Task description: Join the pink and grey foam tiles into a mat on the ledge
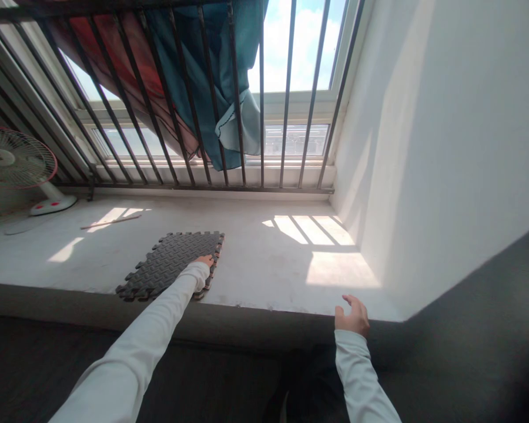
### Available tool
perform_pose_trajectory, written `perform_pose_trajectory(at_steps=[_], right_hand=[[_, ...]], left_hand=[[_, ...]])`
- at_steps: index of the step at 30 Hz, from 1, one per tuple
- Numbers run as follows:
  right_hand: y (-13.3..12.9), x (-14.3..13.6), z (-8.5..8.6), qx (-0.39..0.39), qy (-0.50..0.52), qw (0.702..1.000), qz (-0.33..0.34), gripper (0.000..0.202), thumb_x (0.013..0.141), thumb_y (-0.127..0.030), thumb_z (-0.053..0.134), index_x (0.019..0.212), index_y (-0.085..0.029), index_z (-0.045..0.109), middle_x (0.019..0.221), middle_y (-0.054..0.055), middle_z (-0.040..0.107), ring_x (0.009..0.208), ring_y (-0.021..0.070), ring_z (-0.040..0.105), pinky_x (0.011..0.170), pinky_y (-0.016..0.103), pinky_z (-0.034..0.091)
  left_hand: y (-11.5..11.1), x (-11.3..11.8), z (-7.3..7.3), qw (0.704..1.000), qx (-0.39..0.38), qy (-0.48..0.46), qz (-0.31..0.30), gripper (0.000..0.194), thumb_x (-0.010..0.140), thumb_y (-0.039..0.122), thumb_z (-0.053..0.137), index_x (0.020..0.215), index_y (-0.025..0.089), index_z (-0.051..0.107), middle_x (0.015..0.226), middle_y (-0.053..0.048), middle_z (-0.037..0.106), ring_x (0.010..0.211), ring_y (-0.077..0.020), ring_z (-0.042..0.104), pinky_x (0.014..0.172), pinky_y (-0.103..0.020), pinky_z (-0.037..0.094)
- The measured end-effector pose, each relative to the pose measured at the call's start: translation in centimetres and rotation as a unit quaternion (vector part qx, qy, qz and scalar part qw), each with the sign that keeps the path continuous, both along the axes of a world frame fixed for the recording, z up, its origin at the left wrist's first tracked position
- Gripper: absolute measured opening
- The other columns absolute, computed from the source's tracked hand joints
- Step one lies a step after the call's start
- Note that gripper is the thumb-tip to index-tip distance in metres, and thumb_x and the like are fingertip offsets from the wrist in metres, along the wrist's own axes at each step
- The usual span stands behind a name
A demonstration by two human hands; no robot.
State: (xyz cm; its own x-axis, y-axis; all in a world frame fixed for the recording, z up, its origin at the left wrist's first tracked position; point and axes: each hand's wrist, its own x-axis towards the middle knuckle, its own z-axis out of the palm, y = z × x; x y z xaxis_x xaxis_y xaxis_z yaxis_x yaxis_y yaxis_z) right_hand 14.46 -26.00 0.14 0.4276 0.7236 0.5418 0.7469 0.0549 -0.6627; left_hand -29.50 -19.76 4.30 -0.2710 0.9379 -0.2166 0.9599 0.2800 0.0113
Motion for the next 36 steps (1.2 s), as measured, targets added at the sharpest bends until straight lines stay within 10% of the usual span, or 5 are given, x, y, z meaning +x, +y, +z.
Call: perform_pose_trajectory(at_steps=[6, 14, 23, 29, 36], right_hand=[[-0.3, 0.3, 0.1, 0.012, 0.009, 1.0, -0.004, 0.029, 0.061, -0.025, 0.039, 0.083, -0.017, 0.055, 0.093, 0.01, 0.057, 0.085, 0.0224, 0.053, 0.082, 0.038, 0.041], [-0.5, -0.1, 0.2, 0.001, 0.024, 1.0, 0.007, 0.029, 0.06, -0.024, 0.039, 0.084, -0.017, 0.055, 0.093, 0.01, 0.056, 0.084, 0.0227, 0.053, 0.081, 0.039, 0.041], [-1.2, -0.6, 0.3, -0.017, 0.043, 0.999, 0.018, 0.028, 0.06, -0.021, 0.039, 0.083, -0.017, 0.054, 0.093, 0.011, 0.056, 0.085, 0.0228, 0.052, 0.083, 0.038, 0.04], [-1.4, -0.3, 0.4, -0.039, 0.073, 0.996, 0.014, 0.028, 0.058, -0.02, 0.038, 0.08, -0.017, 0.055, 0.092, 0.012, 0.056, 0.086, 0.0237, 0.053, 0.083, 0.039, 0.039], [-0.8, -1.4, 0.4, -0.054, 0.131, 0.989, 0.031, 0.022, 0.058, -0.024, 0.04, 0.074, -0.019, 0.054, 0.088, 0.009, 0.058, 0.083, 0.0226, 0.055, 0.083, 0.038, 0.04]], left_hand=[[-5.5, -0.3, -0.3, 0.999, 0.002, 0.03, 0.034, 0.047, 0.079, 0.026, 0.041, 0.125, 0.013, 0.044, 0.136, -0.011, 0.036, 0.123, -0.0201, 0.035, 0.099, -0.027, 0.03], [-13.2, 0.8, -2.9, 0.977, 0.159, 0.124, 0.065, 0.041, 0.079, 0.042, 0.038, 0.106, 0.02, 0.059, 0.112, -0.01, 0.055, 0.1, -0.0244, 0.05, 0.08, -0.033, 0.04], [-12.3, -0.2, -2.6, 0.983, 0.135, 0.103, 0.064, 0.035, 0.071, 0.015, 0.045, 0.101, 0.024, 0.059, 0.102, -0.005, 0.055, 0.087, -0.0158, 0.055, 0.073, -0.023, 0.042], [-12.0, -1.9, -2.4, 0.96, 0.272, 0.028, 0.056, 0.026, 0.07, 0.022, 0.045, 0.085, 0.025, 0.065, 0.094, -0.003, 0.058, 0.09, -0.0186, 0.054, 0.081, -0.027, 0.044], [-8.8, 7.1, 3.3, 0.927, 0.374, 0.002, 0.01, 0.032, 0.077, 0.032, 0.037, 0.093, 0.022, 0.064, 0.1, -0.006, 0.059, 0.093, -0.0216, 0.053, 0.081, -0.031, 0.044]])
